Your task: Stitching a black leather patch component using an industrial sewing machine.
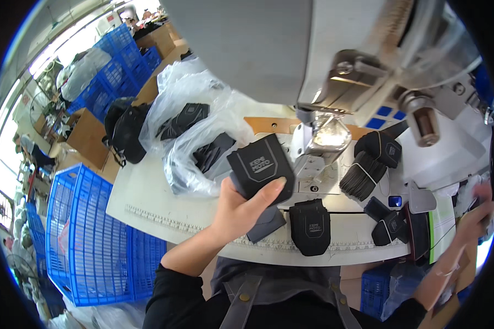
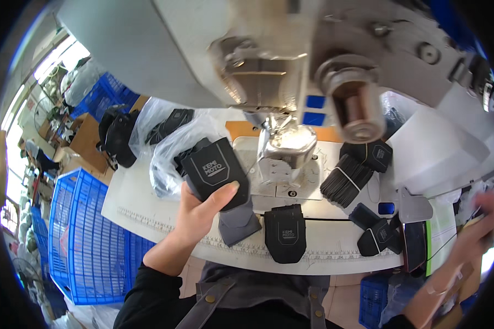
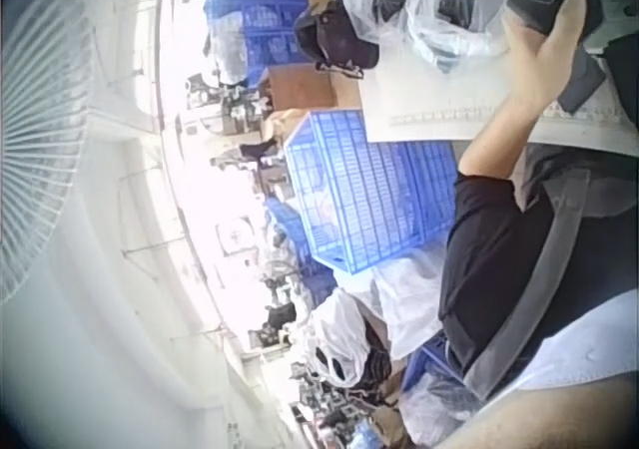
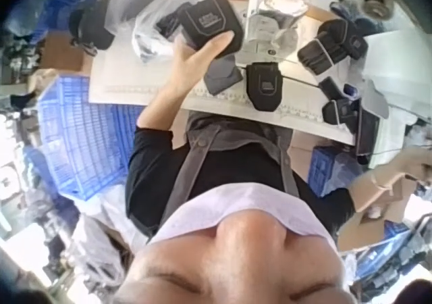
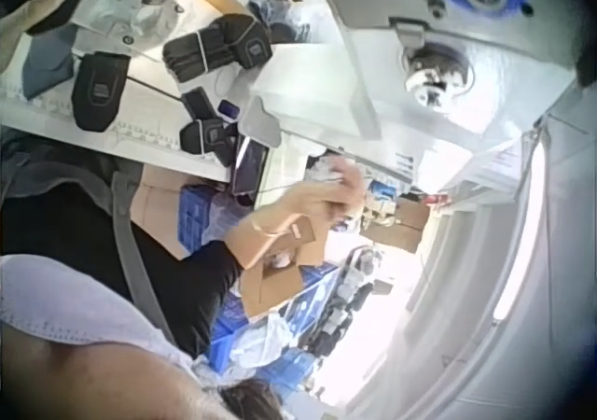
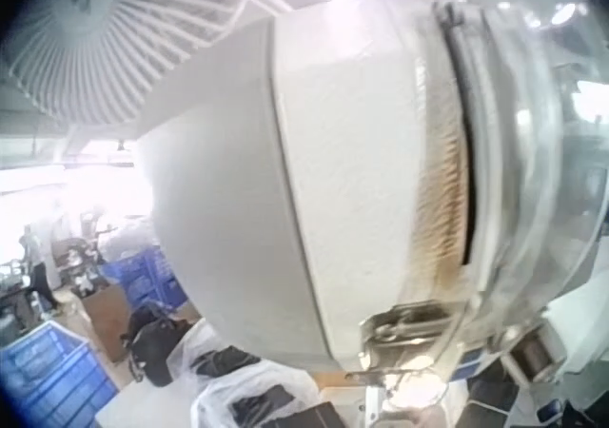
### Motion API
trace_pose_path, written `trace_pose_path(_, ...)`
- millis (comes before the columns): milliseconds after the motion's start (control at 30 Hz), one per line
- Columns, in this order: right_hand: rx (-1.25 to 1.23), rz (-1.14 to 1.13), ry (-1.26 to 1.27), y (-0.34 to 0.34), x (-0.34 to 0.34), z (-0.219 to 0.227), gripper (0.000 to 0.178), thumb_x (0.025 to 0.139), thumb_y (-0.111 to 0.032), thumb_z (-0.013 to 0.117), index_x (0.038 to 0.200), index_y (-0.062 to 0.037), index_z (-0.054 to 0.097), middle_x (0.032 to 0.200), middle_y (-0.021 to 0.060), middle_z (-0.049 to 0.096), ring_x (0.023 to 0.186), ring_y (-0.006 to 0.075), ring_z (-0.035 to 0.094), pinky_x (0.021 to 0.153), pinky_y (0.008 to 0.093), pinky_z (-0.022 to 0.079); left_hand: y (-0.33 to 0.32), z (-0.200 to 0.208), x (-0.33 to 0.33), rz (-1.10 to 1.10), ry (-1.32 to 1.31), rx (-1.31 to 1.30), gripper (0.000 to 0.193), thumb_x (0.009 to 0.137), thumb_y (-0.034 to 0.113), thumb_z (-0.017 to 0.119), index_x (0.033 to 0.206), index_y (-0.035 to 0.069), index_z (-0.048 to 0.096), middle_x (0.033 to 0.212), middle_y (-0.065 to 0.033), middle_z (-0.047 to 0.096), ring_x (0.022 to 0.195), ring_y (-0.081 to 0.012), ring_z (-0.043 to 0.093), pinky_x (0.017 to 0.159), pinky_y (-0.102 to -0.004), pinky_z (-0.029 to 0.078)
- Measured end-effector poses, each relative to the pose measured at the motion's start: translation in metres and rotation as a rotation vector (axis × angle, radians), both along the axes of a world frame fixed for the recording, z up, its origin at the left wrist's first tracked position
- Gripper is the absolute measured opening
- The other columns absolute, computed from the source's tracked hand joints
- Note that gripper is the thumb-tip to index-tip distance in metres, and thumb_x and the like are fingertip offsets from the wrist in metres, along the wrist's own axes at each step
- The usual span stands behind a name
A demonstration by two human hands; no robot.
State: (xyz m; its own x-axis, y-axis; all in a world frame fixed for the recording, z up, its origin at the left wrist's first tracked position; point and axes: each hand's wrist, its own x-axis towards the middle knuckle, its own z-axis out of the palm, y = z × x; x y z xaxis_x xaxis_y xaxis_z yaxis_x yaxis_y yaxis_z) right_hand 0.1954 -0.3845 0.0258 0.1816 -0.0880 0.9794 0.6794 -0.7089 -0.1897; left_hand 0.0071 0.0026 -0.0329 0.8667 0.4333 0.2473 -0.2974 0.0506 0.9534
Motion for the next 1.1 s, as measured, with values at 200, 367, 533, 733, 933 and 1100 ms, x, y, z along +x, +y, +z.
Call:
trace_pose_path(200,-0.611,0.827,0.872,0.168,-0.090,-0.024,0.044,0.066,-0.018,0.076,0.099,-0.0012,0.052,0.064,0.0055,0.052,0.052,0.0119,0.050,0.049,0.0247,0.040,0.003,-0.011,-0.002,-0.022,-0.053,-0.042,0.008,0.084,0.010,0.059,0.085,0.002,0.058,0.072,0.0047,0.054,0.062,-0.0015,0.044,0.053,-0.0181,0.036)
trace_pose_path(367,-0.454,1.045,0.855,0.207,-0.084,-0.033,0.030,0.075,-0.011,0.067,0.098,0.0002,0.051,0.075,0.0086,0.057,0.065,0.0138,0.055,0.059,0.0245,0.044,0.000,-0.007,-0.001,-0.014,-0.059,-0.075,0.008,0.084,0.009,0.059,0.086,0.001,0.059,0.072,0.0045,0.054,0.062,-0.0015,0.044,0.053,-0.0183,0.036)
trace_pose_path(533,-0.450,1.070,0.751,0.235,-0.082,-0.034,0.020,0.077,-0.007,0.063,0.093,0.0012,0.053,0.078,0.0081,0.058,0.067,0.0142,0.056,0.061,0.0237,0.045,0.000,-0.004,-0.001,-0.018,-0.052,-0.122,0.010,0.084,0.009,0.059,0.088,0.000,0.059,0.076,0.0026,0.058,0.066,-0.0022,0.048,0.057,-0.0189,0.041)
trace_pose_path(733,-0.487,1.038,0.738,0.244,-0.083,-0.032,0.023,0.075,-0.005,0.064,0.094,-0.0001,0.053,0.078,0.0079,0.057,0.067,0.0154,0.057,0.057,0.0244,0.046,0.004,-0.007,0.000,-0.056,-0.063,-0.158,0.012,0.083,0.008,0.060,0.091,-0.001,0.059,0.082,0.0000,0.060,0.072,-0.0038,0.052,0.063,-0.0205,0.045)
trace_pose_path(933,-0.505,1.054,0.554,0.252,-0.081,-0.037,0.028,0.071,-0.004,0.068,0.094,-0.0009,0.053,0.074,0.0090,0.055,0.063,0.0198,0.057,0.052,0.0269,0.044,0.002,-0.008,0.001,-0.074,-0.078,-0.216,0.013,0.083,0.007,0.060,0.093,-0.001,0.059,0.084,-0.0004,0.060,0.074,-0.0043,0.053,0.065,-0.0209,0.046)
trace_pose_path(1100,-0.658,1.123,0.652,0.243,-0.075,-0.031,0.026,0.073,-0.008,0.068,0.094,-0.0005,0.053,0.074,0.0098,0.055,0.063,0.0191,0.057,0.053,0.0253,0.043,0.003,-0.011,0.000,-0.101,-0.088,-0.307,0.013,0.082,0.005,0.060,0.093,-0.001,0.059,0.085,-0.0009,0.060,0.075,-0.0045,0.054,0.065,-0.0211,0.046)
